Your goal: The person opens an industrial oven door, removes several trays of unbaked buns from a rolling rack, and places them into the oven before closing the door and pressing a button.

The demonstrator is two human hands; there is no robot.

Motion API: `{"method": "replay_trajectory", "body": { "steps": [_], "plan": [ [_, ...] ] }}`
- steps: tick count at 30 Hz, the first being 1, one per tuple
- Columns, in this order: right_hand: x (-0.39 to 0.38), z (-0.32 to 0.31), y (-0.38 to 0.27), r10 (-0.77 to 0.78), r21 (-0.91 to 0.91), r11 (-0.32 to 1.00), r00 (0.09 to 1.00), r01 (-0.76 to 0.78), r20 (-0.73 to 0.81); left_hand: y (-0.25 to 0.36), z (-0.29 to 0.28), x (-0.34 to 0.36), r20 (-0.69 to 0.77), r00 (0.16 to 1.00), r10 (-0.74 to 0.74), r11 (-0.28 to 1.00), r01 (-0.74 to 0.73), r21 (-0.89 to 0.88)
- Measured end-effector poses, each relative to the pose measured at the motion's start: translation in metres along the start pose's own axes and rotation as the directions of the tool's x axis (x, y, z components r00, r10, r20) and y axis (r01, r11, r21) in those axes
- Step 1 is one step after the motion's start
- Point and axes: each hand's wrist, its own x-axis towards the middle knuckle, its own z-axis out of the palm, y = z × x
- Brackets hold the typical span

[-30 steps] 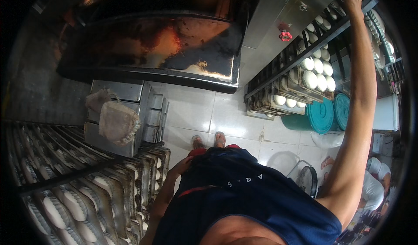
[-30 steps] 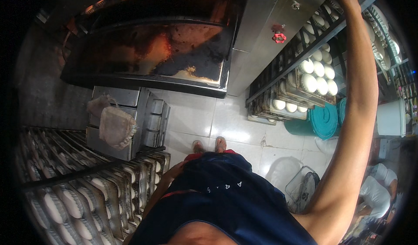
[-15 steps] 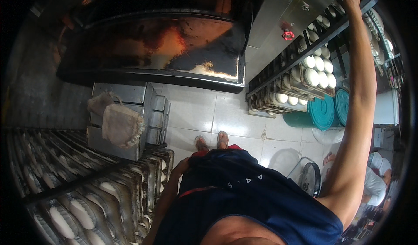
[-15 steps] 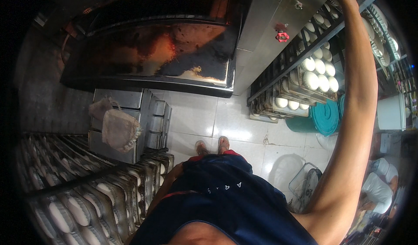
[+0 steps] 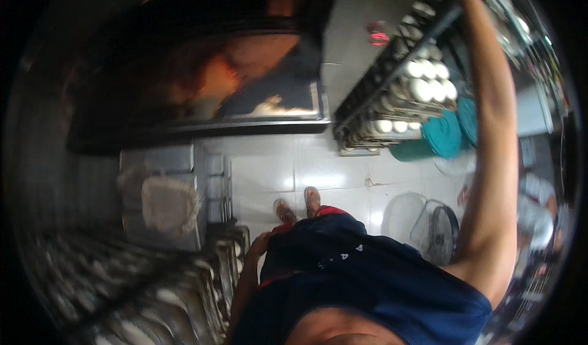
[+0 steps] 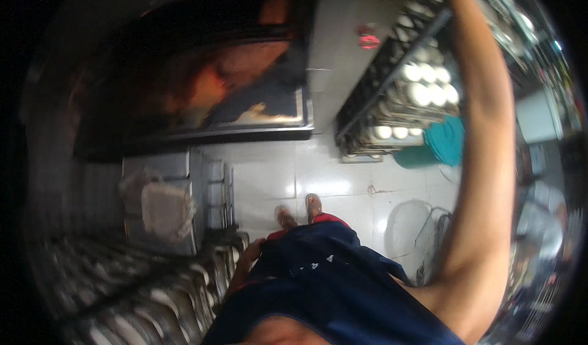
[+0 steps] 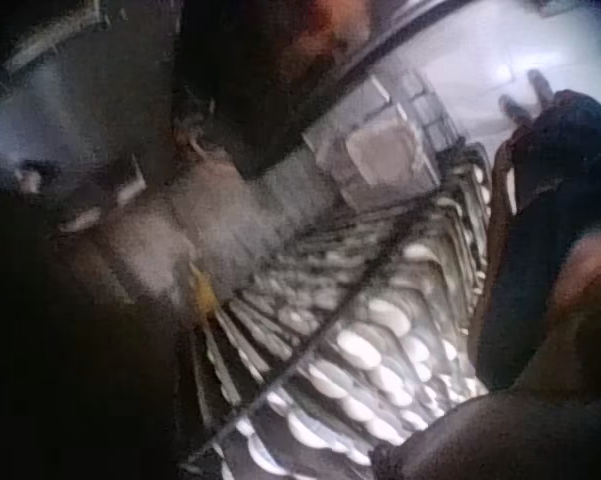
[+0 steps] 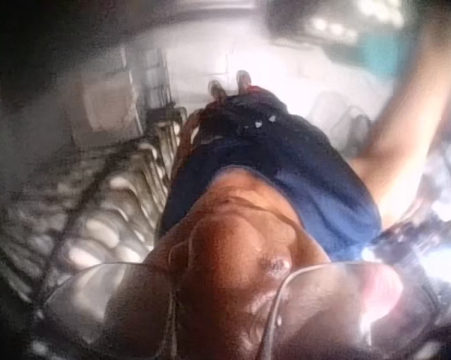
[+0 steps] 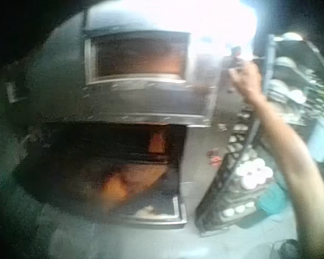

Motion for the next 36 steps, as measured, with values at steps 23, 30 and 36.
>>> {"method": "replay_trajectory", "body": {
  "steps": [23,30,36],
  "plan": [
    [-0.236,-0.16,0.211,0.721,0.574,-0.113,0.331,-0.811,0.609,0.677,0.122,0.099,-0.124,0.588,0.8,0.494,-0.761,-0.42],
    [-0.209,-0.127,0.385,0.622,0.708,-0.523,0.355,-0.474,0.698,0.857,0.148,0.134,-0.214,0.538,0.815,0.204,-0.612,-0.764],
    [-0.2,-0.131,0.393,0.671,0.746,-0.498,0.349,-0.442,0.654,0.885,0.148,0.154,-0.282,0.474,0.834,0.076,-0.606,-0.792]
  ]
}}
